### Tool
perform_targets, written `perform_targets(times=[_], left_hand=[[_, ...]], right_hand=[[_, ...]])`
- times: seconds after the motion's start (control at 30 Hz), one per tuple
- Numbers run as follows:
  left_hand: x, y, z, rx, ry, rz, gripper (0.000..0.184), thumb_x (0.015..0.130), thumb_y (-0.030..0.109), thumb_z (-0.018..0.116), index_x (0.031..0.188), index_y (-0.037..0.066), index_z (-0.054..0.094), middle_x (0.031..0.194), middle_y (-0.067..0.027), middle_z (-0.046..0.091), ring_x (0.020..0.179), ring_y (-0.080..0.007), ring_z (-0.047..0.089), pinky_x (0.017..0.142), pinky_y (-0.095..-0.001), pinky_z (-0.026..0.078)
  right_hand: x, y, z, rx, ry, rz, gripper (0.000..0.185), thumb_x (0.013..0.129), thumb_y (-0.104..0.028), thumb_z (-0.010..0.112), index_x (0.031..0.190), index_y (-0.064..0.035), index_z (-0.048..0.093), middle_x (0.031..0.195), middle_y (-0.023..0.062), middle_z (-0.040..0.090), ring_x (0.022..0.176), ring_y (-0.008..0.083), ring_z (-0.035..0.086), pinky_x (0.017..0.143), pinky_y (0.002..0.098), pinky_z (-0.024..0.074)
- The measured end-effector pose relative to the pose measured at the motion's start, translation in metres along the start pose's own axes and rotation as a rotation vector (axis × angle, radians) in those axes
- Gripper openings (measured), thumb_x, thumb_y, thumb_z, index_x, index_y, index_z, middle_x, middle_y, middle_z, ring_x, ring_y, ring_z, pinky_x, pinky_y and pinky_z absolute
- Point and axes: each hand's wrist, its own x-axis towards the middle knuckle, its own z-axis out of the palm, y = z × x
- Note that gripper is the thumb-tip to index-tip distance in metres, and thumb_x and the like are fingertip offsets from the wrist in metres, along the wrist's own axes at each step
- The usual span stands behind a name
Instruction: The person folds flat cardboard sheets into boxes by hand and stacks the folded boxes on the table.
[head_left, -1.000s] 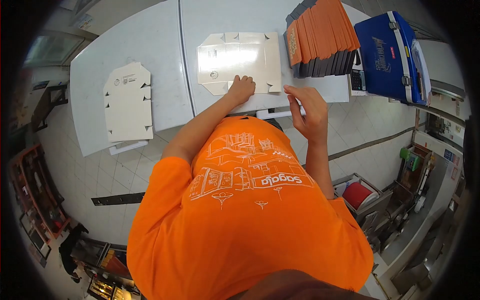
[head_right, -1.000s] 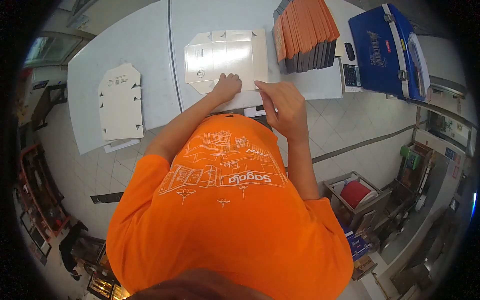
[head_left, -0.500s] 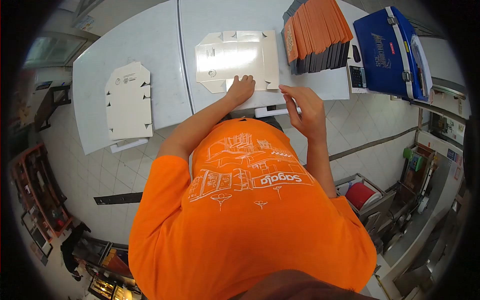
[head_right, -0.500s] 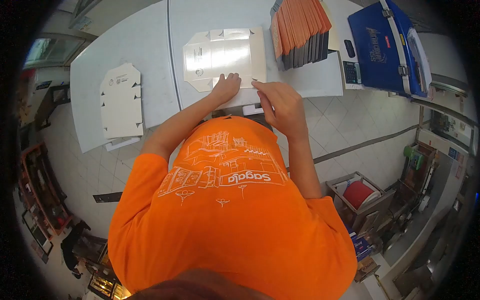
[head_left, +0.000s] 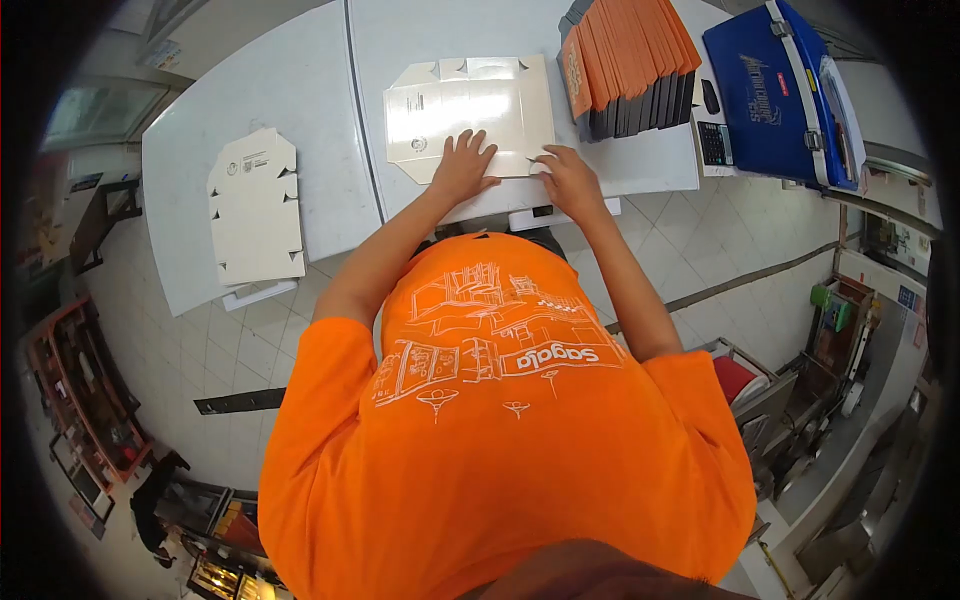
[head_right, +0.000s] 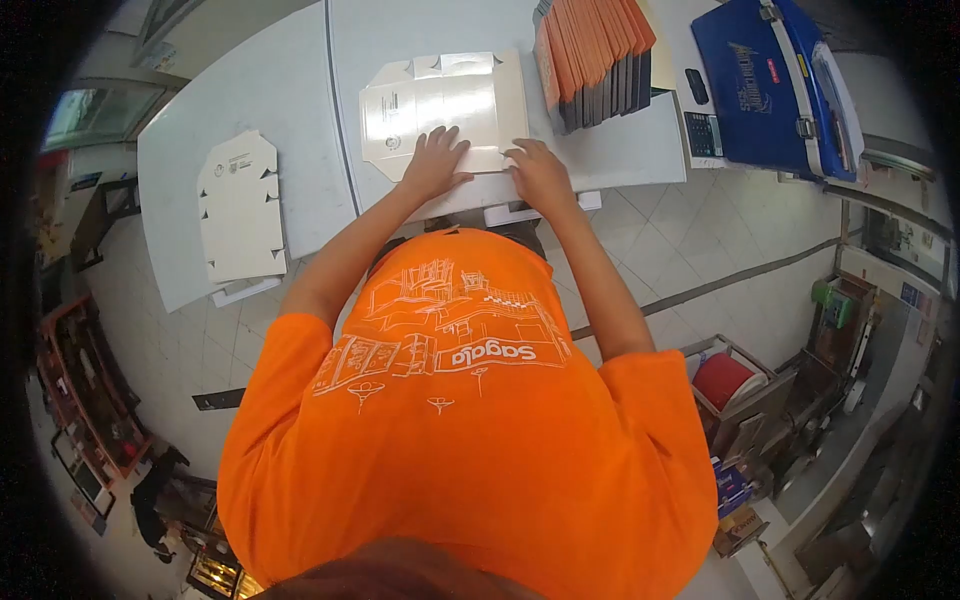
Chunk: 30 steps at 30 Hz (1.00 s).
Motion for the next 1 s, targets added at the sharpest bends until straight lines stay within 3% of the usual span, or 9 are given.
perform_targets(times=[0.1, 0.3, 0.4, 0.5, 0.6, 0.7, 0.8, 0.9, 1.0], left_hand=[[0.004, -0.003, -0.011, -0.042, -0.053, 0.003, 0.076, 0.087, 0.062, 0.077, 0.145, 0.015, 0.06, 0.156, -0.0161, 0.049, 0.146, -0.0409, 0.043, 0.114, -0.0631, 0.039], [0.007, -0.008, -0.026, -0.128, -0.063, 0.007, 0.057, 0.091, 0.054, 0.075, 0.132, 0.014, 0.071, 0.146, -0.0159, 0.057, 0.136, -0.0402, 0.051, 0.109, -0.0565, 0.046], [0.008, -0.012, -0.017, -0.174, 0.051, 0.026, 0.042, 0.097, 0.046, 0.071, 0.122, 0.014, 0.077, 0.14, -0.0161, 0.06, 0.133, -0.0401, 0.053, 0.105, -0.0574, 0.048], [0.01, -0.015, -0.012, -0.197, 0.122, 0.029, 0.028, 0.1, 0.034, 0.066, 0.111, 0.011, 0.079, 0.129, -0.0161, 0.066, 0.127, -0.0395, 0.058, 0.101, -0.0545, 0.051], [0.022, -0.024, -0.01, -0.158, -0.069, 0.016, 0.024, 0.102, 0.028, 0.066, 0.116, 0.012, 0.077, 0.13, -0.0109, 0.069, 0.13, -0.0357, 0.059, 0.099, -0.0517, 0.053], [0.024, -0.024, -0.01, -0.232, -0.034, -0.052, 0.016, 0.099, 0.02, 0.068, 0.109, 0.009, 0.075, 0.126, -0.0076, 0.071, 0.127, -0.0325, 0.062, 0.094, -0.0504, 0.056], [0.023, -0.026, -0.011, -0.223, 0.04, -0.026, 0.018, 0.1, 0.02, 0.066, 0.109, 0.006, 0.073, 0.118, -0.0122, 0.073, 0.119, -0.0347, 0.066, 0.092, -0.0502, 0.057], [0.023, -0.034, -0.023, -0.47, 0.063, -0.087, 0.02, 0.103, 0.021, 0.063, 0.108, 0.003, 0.071, 0.101, -0.0169, 0.076, 0.098, -0.0401, 0.071, 0.083, -0.0496, 0.057], [0.009, -0.041, -0.097, -0.7, 0.081, -0.323, 0.029, 0.104, 0.025, 0.062, 0.104, -0.003, 0.066, 0.097, -0.0221, 0.074, 0.084, -0.0469, 0.068, 0.078, -0.0482, 0.056]], right_hand=[[0.019, 0.026, 0.032, -0.086, -0.192, -0.053, 0.023, 0.09, -0.014, 0.074, 0.111, -0.0079, 0.076, 0.132, 0.0143, 0.067, 0.127, 0.0334, 0.061, 0.101, 0.046, 0.0549], [0.04, 0.037, 0.028, -0.035, -0.47, -0.044, 0.018, 0.091, -0.015, 0.071, 0.108, -0.0081, 0.076, 0.114, 0.0137, 0.067, 0.112, 0.0365, 0.061, 0.098, 0.0461, 0.0545], [0.049, 0.047, 0.034, -0.025, -0.465, -0.061, 0.016, 0.093, -0.011, 0.067, 0.106, -0.0054, 0.074, 0.11, 0.0172, 0.072, 0.109, 0.039, 0.065, 0.094, 0.0475, 0.0552], [0.059, 0.052, 0.03, 0.13, -0.477, 0.106, 0.017, 0.094, -0.007, 0.063, 0.107, -0.0035, 0.073, 0.104, 0.0223, 0.075, 0.105, 0.042, 0.07, 0.09, 0.0493, 0.0556], [0.059, 0.053, 0.032, 0.07, -0.397, 0.168, 0.017, 0.095, -0.004, 0.061, 0.108, -0.0018, 0.073, 0.103, 0.025, 0.075, 0.1, 0.0432, 0.073, 0.088, 0.05, 0.0557], [0.057, 0.06, 0.036, 0.058, -0.432, 0.096, 0.016, 0.093, -0.003, 0.065, 0.106, -0.0014, 0.074, 0.103, 0.0241, 0.075, 0.101, 0.0423, 0.073, 0.087, 0.0483, 0.0569], [0.051, 0.069, 0.037, 0.152, -0.328, 0.152, 0.018, 0.091, -0.003, 0.073, 0.109, -0.0013, 0.076, 0.104, 0.0237, 0.076, 0.094, 0.0415, 0.074, 0.083, 0.043, 0.0574], [0.053, 0.064, 0.038, 0.212, -0.122, 0.173, 0.018, 0.088, -0.005, 0.079, 0.106, -0.0003, 0.076, 0.094, 0.0203, 0.077, 0.087, 0.0341, 0.075, 0.079, 0.0381, 0.0565], [0.067, 0.001, 0.006, 0.458, 0.257, 0.203, 0.02, 0.088, -0.01, 0.082, 0.105, -0.0009, 0.075, 0.097, 0.0152, 0.076, 0.089, 0.0314, 0.074, 0.081, 0.0401, 0.0566]])
